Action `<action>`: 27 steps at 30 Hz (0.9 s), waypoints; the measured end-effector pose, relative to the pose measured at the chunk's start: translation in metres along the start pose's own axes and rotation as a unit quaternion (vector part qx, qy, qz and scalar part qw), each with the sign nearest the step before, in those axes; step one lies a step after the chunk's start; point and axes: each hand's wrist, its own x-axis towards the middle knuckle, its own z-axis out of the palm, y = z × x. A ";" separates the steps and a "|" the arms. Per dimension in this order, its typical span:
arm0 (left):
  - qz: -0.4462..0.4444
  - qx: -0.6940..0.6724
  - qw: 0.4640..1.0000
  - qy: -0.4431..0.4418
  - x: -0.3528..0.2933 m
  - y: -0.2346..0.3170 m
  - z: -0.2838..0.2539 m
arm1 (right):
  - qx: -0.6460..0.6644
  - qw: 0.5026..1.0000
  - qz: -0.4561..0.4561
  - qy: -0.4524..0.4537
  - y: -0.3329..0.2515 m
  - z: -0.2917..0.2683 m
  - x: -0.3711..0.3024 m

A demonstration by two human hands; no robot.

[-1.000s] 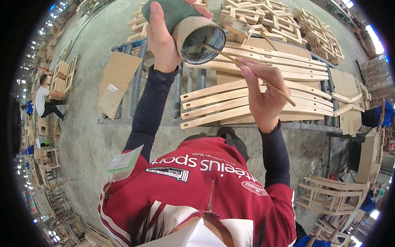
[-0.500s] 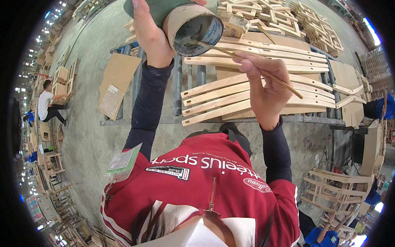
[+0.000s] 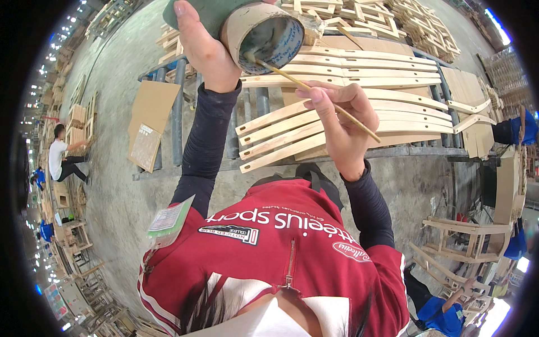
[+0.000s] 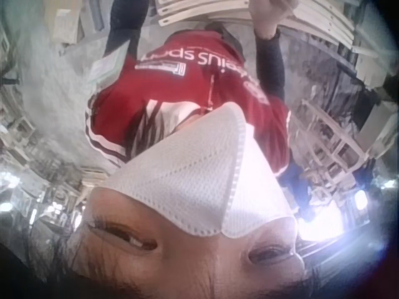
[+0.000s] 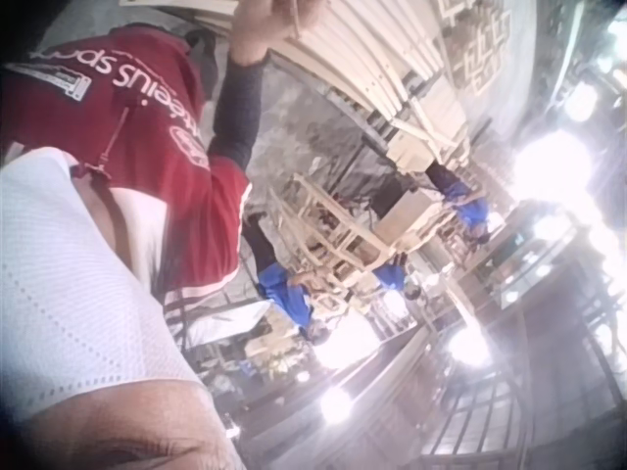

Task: The person applies a white adhesive to pre-drilled holes in curved wooden slats using a small brush and a container. They repeatedly dip the brush into the container and fill the holes on multiple slats arranged on a metal rack.

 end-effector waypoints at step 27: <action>-0.338 0.102 0.926 0.137 -0.109 -0.137 -0.053 | 0.155 0.906 0.357 0.164 0.084 -0.093 -0.039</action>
